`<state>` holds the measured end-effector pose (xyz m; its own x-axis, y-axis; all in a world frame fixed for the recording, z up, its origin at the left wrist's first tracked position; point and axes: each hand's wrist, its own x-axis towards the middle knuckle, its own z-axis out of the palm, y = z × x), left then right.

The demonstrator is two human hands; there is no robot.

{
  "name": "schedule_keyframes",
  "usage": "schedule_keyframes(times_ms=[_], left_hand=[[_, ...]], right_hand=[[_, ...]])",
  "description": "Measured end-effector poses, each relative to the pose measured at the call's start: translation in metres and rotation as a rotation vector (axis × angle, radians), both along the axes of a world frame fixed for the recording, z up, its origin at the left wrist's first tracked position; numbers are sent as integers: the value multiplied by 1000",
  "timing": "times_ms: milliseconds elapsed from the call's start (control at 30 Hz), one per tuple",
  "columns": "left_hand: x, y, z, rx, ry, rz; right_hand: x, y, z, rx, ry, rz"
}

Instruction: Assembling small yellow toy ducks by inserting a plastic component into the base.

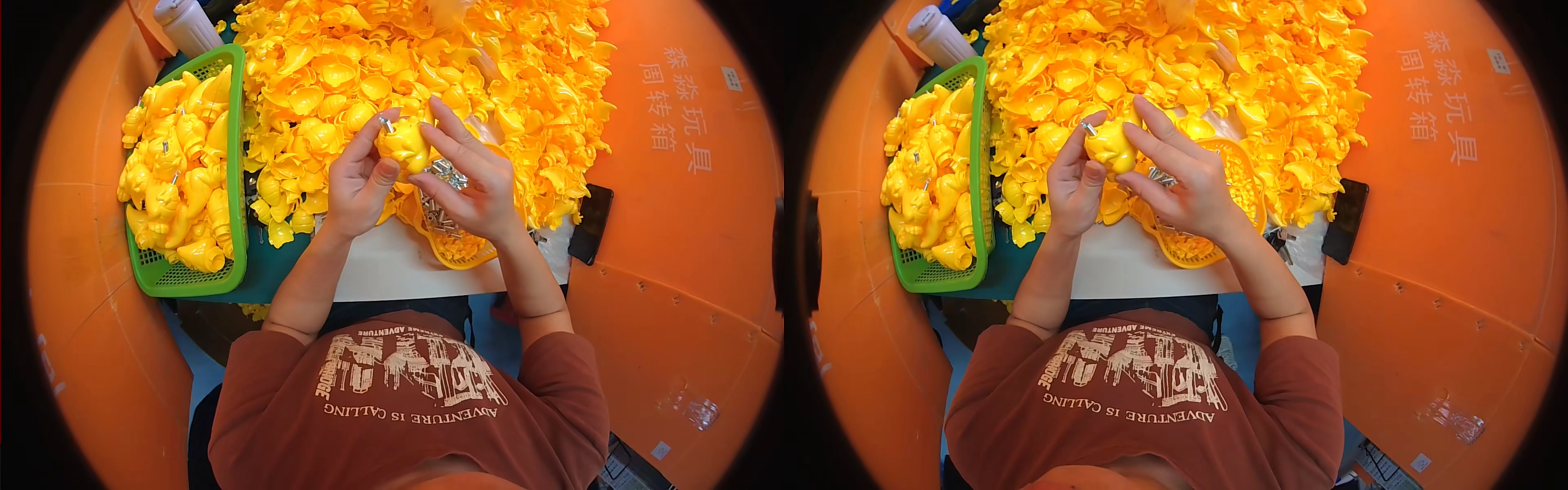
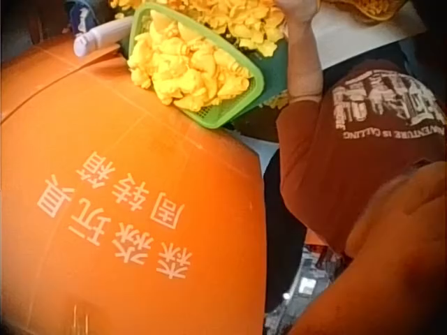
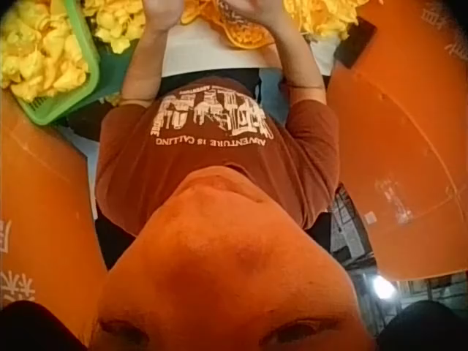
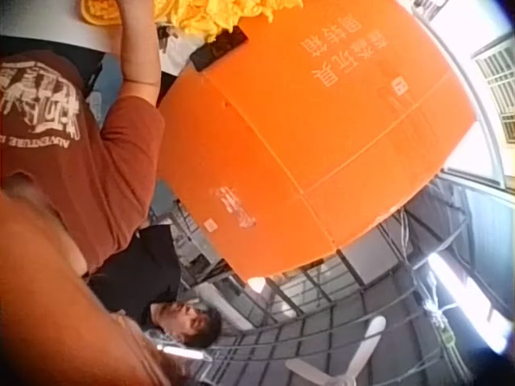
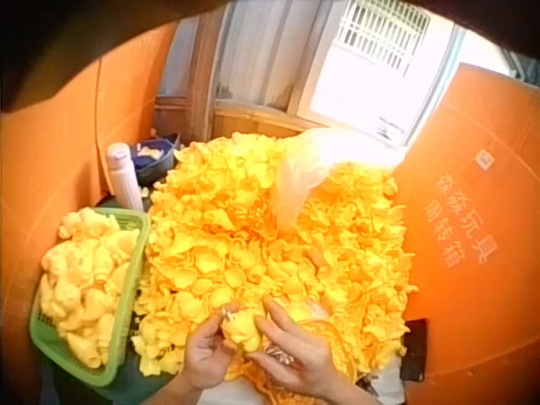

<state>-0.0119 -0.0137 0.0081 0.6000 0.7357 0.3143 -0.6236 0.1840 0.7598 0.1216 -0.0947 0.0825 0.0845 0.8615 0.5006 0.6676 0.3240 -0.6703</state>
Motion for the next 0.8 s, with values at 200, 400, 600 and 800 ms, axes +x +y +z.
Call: schedule_keyframes(times_ms=[200,400,600,800], left_hand=[[1,-4,4,105,-3,-14],[1,-6,2,119,-11,14],[0,-5,7,116,-8,-39],[-2,-8,9,161,99,0]], right_hand=[[0,-7,6,62,-152,-9],[2,-9,11,34,-154,-8],[-1,-9,8,24,-164,-47],[0,-8,3,-4,-121,-57]])
